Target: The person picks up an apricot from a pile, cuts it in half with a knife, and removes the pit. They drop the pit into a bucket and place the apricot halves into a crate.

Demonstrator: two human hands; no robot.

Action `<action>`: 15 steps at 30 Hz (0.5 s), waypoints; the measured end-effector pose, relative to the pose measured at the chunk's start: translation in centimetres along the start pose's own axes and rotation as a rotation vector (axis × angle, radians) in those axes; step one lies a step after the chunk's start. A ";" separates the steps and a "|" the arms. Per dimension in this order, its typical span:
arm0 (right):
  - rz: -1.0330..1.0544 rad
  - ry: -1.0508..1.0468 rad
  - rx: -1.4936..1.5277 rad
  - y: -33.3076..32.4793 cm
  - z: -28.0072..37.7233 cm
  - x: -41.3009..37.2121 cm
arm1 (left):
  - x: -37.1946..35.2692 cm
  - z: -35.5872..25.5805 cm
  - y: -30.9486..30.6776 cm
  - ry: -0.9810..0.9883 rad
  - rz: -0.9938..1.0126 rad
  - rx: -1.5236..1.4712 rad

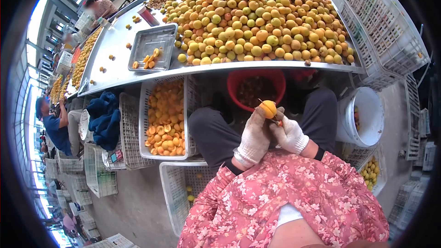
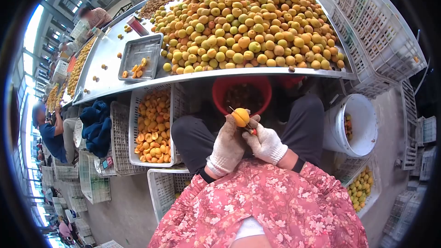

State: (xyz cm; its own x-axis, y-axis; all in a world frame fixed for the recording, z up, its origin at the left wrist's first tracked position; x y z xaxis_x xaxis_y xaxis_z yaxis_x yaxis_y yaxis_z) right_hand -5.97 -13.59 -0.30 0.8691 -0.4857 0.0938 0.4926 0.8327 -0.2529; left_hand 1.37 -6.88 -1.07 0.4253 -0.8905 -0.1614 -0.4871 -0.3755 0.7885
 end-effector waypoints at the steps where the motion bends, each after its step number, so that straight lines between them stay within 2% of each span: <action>1: 0.001 -0.001 0.002 -0.1 0.3 -0.1 | 0.0 0.0 0.2 -0.003 0.014 -0.007; 3: 0.021 0.028 0.032 -0.5 0.8 -0.2 | 0.2 -0.2 0.6 -0.005 0.030 -0.015; 5: 0.049 0.071 0.000 -0.7 0.7 -0.2 | 0.2 -2.5 0.9 0.228 -0.071 0.373; 7: 0.068 0.120 -0.031 -0.7 0.1 -0.1 | 0.1 -3.3 1.5 0.224 -0.043 0.431; 9: 0.008 -0.041 -0.065 -0.9 0.3 0.0 | 0.1 -2.7 1.5 0.216 -0.021 0.483; 11: -0.048 -0.100 -0.005 -0.5 0.5 0.2 | 0.7 -0.3 0.9 0.028 0.000 -0.020; 12: -0.100 -0.163 0.053 -0.7 0.9 0.2 | 0.8 -0.3 0.6 0.030 0.002 -0.019; 14: -0.090 -0.123 0.044 -1.1 1.1 -0.1 | 0.5 -0.1 1.2 -0.073 0.072 -0.122; 15: -0.040 -0.039 0.069 -1.0 0.9 -0.1 | 0.6 -0.1 1.4 -0.074 0.070 -0.124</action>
State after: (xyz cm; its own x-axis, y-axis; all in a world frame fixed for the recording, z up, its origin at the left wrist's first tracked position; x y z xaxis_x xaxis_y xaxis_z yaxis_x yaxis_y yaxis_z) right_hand -6.50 -14.11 0.77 0.8491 -0.5093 0.1403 0.5277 0.8298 -0.1815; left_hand 0.99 -7.90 -0.02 0.3339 -0.9317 -0.1431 -0.4140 -0.2813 0.8657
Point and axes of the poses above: each hand's wrist, its own x-axis towards the middle knuckle, its own y-axis out of the palm, z = x × y, the point moved 8 cm from there along x, towards the middle knuckle, and after that the axes turned 8 degrees about x, right-handed, at the moved point
